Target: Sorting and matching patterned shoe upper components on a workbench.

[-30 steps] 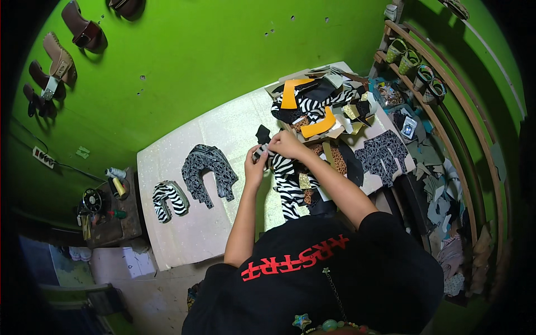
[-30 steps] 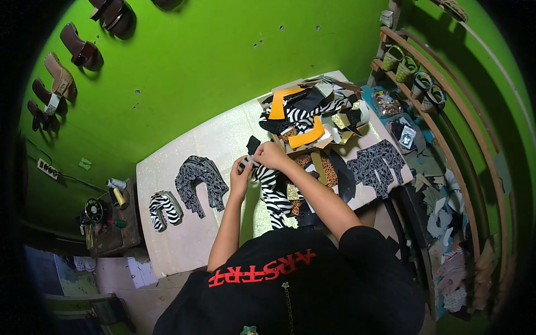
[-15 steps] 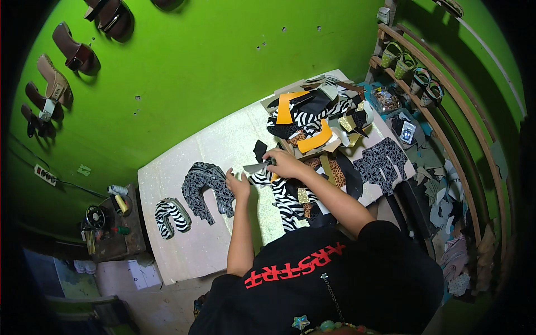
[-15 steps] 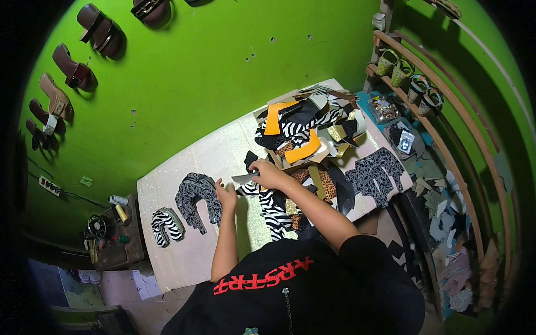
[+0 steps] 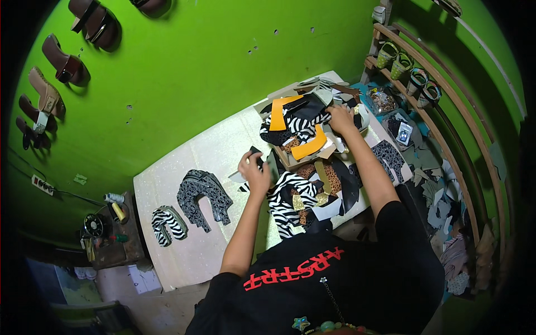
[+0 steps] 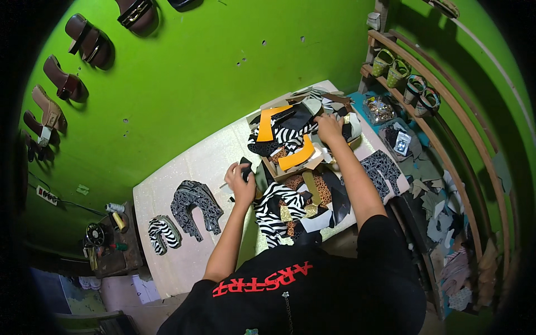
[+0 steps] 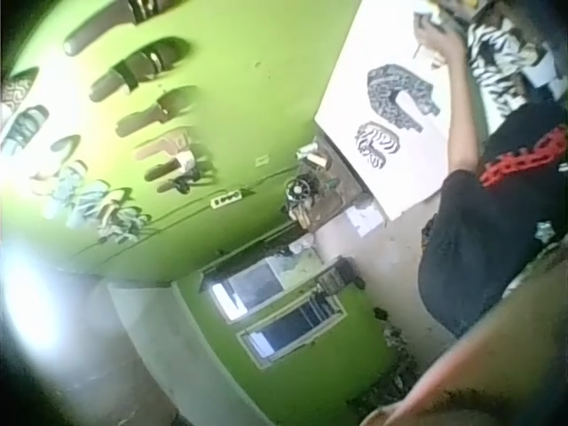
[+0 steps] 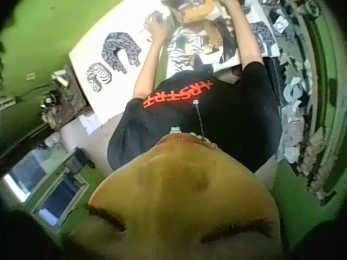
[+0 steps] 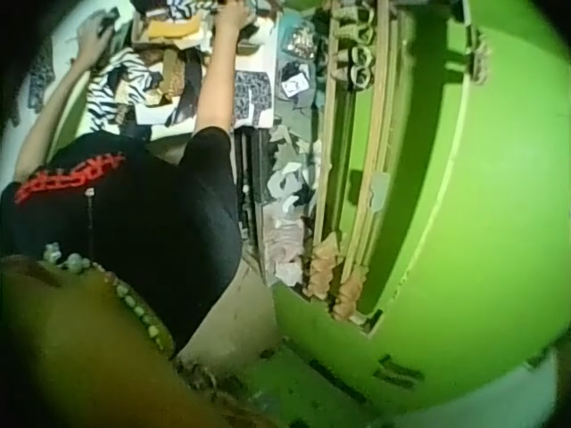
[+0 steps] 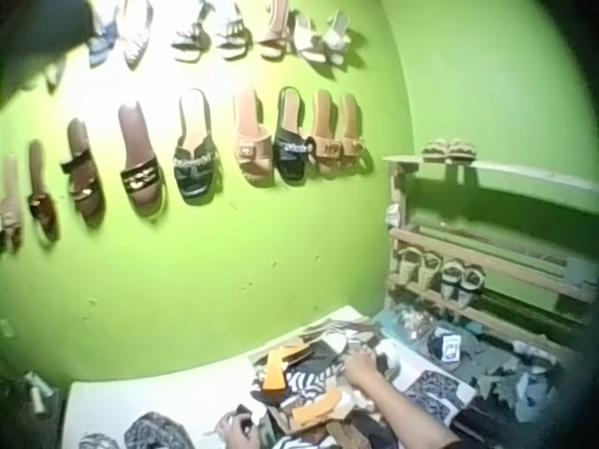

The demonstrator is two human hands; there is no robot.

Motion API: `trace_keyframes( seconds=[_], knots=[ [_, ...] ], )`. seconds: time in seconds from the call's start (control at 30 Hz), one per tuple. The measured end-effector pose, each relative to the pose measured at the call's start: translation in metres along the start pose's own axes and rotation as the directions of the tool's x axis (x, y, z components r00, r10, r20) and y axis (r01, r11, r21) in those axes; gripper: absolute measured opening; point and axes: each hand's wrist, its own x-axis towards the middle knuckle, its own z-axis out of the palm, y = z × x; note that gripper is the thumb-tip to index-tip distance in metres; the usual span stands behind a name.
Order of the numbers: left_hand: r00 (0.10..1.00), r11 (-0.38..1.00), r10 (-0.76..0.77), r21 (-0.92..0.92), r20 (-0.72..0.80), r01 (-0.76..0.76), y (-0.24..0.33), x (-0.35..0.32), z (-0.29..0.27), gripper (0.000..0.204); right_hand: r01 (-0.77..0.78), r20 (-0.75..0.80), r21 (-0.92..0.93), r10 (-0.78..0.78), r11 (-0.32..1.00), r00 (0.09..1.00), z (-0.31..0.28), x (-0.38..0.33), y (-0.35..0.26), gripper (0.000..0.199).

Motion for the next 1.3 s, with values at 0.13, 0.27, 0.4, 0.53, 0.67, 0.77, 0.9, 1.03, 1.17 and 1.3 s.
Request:
trace_keyframes(
  seconds=[0.13, 0.27, 0.4, 0.53, 0.67, 0.77, 0.9, 1.03, 1.17, 1.3],
  knots=[
    [0.952, 0.965, 0.261, -0.047, 0.162, -0.257, 0.050, 0.029, 0.021, 0.023, 0.150, -0.023, 0.044, -0.149, 0.988, 0.989, -0.006, 0.002, 0.011, 0.019],
    [0.828, 0.877, 0.466, -0.042, 0.313, -0.478, 0.070, 0.051, 0.049, 0.041, 0.263, -0.096, 0.174, -0.249, 0.949, 0.964, -0.017, -0.002, 0.013, 0.012],
    [0.811, 0.836, 0.513, 0.052, 0.279, -0.547, 0.081, 0.066, 0.072, 0.048, 0.447, -0.167, 0.354, -0.415, 0.821, 0.894, -0.028, -0.008, 0.016, 0.012],
    [0.856, 0.880, 0.400, 0.125, 0.327, -0.459, 0.078, 0.075, 0.084, 0.054, 0.410, -0.111, 0.598, -0.435, 0.688, 0.893, -0.039, -0.011, 0.013, 0.010],
    [0.810, 0.825, 0.462, 0.162, 0.361, -0.542, 0.074, 0.080, 0.085, 0.053, 0.341, -0.213, 0.765, -0.285, 0.546, 0.935, -0.047, -0.013, 0.009, 0.008],
    [0.804, 0.800, 0.497, 0.187, 0.326, -0.571, 0.073, 0.080, 0.087, 0.049, 0.246, -0.241, 0.831, -0.076, 0.498, 0.968, -0.041, -0.007, 0.020, 0.010],
    [0.772, 0.769, 0.523, 0.191, 0.360, -0.610, 0.072, 0.087, 0.088, 0.044, 0.337, -0.405, 0.864, 0.121, 0.373, 0.906, -0.039, 0.000, 0.021, 0.011],
    [0.787, 0.810, 0.520, 0.101, 0.331, -0.578, 0.084, 0.097, 0.072, 0.029, 0.363, -0.362, 0.931, 0.231, 0.040, 0.903, -0.049, -0.006, 0.010, 0.010],
    [0.809, 0.831, 0.557, -0.134, 0.186, -0.540, 0.093, 0.112, 0.056, 0.017, 0.393, -0.406, 0.913, 0.155, 0.107, 0.901, -0.043, -0.010, 0.013, 0.009],
    [0.867, 0.866, 0.492, -0.155, 0.080, -0.476, 0.098, 0.120, 0.037, 0.016, 0.300, -0.378, 0.872, 0.141, 0.388, 0.915, -0.053, -0.019, 0.000, 0.021]
  ],
)
